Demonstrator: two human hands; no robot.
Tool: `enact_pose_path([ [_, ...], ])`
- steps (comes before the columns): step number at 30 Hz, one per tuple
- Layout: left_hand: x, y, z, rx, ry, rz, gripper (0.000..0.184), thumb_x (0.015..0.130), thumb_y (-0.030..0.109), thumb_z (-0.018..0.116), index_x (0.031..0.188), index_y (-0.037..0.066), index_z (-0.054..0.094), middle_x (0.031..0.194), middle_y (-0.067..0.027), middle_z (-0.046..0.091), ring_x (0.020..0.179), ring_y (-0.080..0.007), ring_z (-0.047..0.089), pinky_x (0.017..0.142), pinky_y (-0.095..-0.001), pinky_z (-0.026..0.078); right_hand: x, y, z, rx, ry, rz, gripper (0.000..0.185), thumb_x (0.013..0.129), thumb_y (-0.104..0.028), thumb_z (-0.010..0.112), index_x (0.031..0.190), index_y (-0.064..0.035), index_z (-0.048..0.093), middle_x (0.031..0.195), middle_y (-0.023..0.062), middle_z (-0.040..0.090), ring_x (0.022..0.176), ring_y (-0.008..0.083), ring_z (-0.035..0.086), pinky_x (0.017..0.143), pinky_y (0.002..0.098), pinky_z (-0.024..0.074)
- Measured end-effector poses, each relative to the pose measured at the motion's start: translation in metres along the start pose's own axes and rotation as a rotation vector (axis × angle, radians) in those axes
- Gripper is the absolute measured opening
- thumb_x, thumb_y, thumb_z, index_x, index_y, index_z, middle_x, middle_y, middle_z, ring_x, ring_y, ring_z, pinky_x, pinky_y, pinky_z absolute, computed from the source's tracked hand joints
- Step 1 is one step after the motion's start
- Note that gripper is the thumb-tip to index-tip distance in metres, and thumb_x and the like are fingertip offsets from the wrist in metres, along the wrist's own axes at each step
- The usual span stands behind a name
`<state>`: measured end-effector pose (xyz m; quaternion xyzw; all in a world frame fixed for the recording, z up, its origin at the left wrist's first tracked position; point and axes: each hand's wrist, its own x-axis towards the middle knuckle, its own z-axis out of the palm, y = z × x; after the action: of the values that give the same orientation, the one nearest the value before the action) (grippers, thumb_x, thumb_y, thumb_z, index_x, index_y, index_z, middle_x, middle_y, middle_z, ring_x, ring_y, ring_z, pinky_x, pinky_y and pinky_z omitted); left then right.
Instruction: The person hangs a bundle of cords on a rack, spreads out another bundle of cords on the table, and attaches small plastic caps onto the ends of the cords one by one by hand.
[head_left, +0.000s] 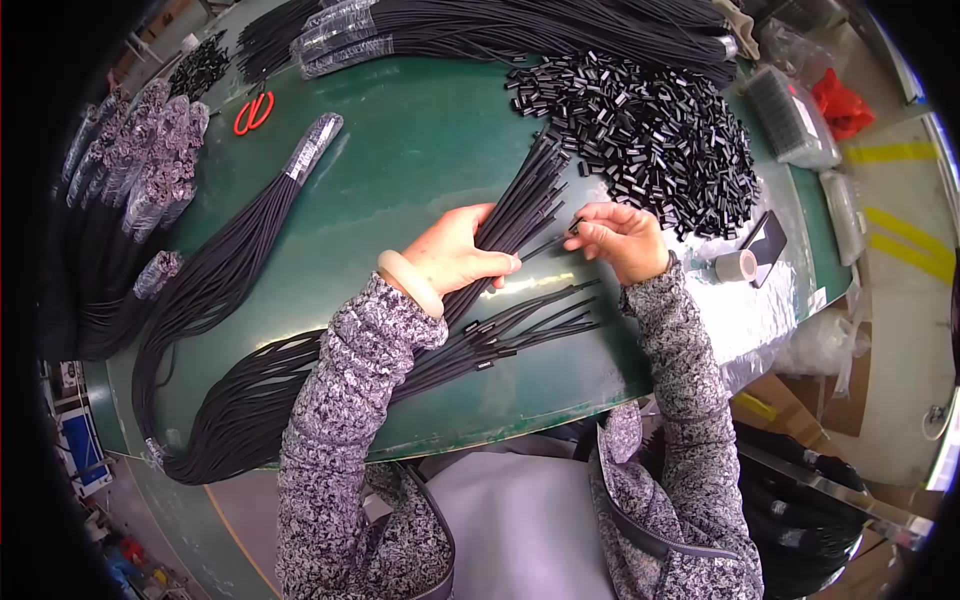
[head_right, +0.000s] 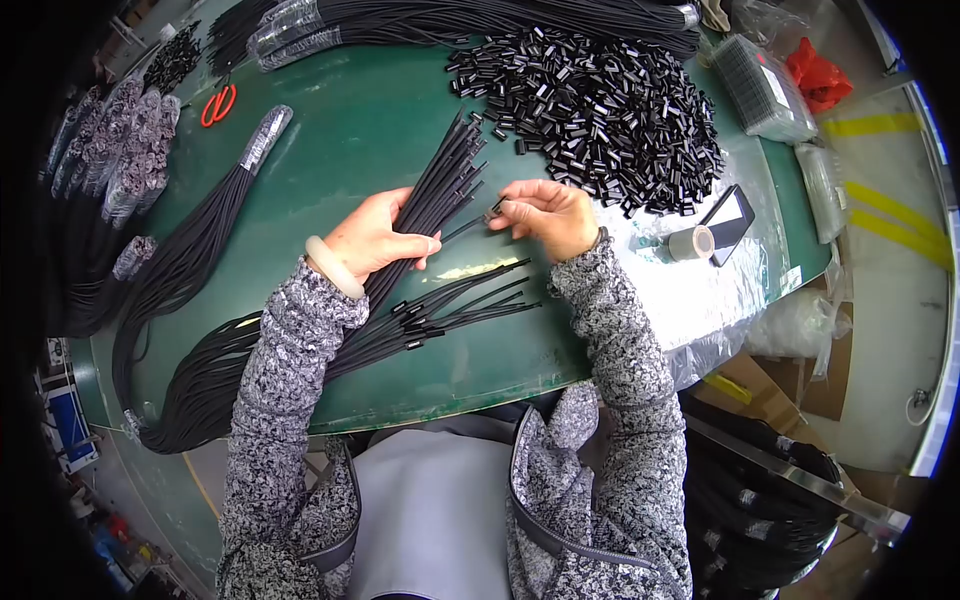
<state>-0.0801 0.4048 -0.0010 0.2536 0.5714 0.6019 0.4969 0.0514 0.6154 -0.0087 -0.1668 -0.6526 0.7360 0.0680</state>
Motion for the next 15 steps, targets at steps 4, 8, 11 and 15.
enact_pose_path([
  [4,-0.0016,0.0043,0.0009,0.0,0.002,0.005,0.032,0.071,-0.002,0.062,0.101,0.0,0.053,0.074,-0.0057,0.06,0.054,-0.0104,0.056,0.052,-0.0219,0.045,-0.0042,-0.0014,0.0094,0.336,-0.068,0.12,0.011,0.083,0.004,0.06,0.094,0.0044,0.057,0.079,0.0175,0.066,0.07,0.0222,0.068,0.053,0.0199,0.053],
  [8,-0.0027,0.0069,0.0021,0.073,0.026,-0.022,0.032,0.07,-0.002,0.062,0.101,-0.001,0.054,0.074,-0.006,0.06,0.054,-0.0101,0.056,0.052,-0.0217,0.045,-0.0055,-0.0002,0.0074,0.419,-0.096,0.166,0.016,0.083,0.005,0.061,0.097,0.004,0.056,0.081,0.0188,0.066,0.073,0.025,0.068,0.056,0.0211,0.0546],
  [11,-0.0036,0.009,0.0038,0.113,0.049,-0.021,0.032,0.07,-0.002,0.062,0.101,-0.001,0.054,0.075,-0.0063,0.061,0.054,-0.01,0.056,0.051,-0.0215,0.045,-0.0068,-0.0021,0.0109,0.394,-0.084,0.178,0.012,0.083,0.006,0.06,0.094,0.0031,0.058,0.082,0.0184,0.066,0.071,0.0232,0.068,0.055,0.0197,0.0543],
  [15,-0.0041,0.0074,0.0041,0.123,0.061,-0.013,0.032,0.071,-0.001,0.062,0.101,-0.001,0.054,0.075,-0.0066,0.061,0.054,-0.01,0.056,0.051,-0.0215,0.045,-0.0081,-0.0028,0.0142,0.182,-0.125,0.129,0.008,0.082,0.005,0.061,0.089,0.0005,0.06,0.083,0.0156,0.067,0.07,0.0205,0.068,0.057,0.0205,0.0538],
])
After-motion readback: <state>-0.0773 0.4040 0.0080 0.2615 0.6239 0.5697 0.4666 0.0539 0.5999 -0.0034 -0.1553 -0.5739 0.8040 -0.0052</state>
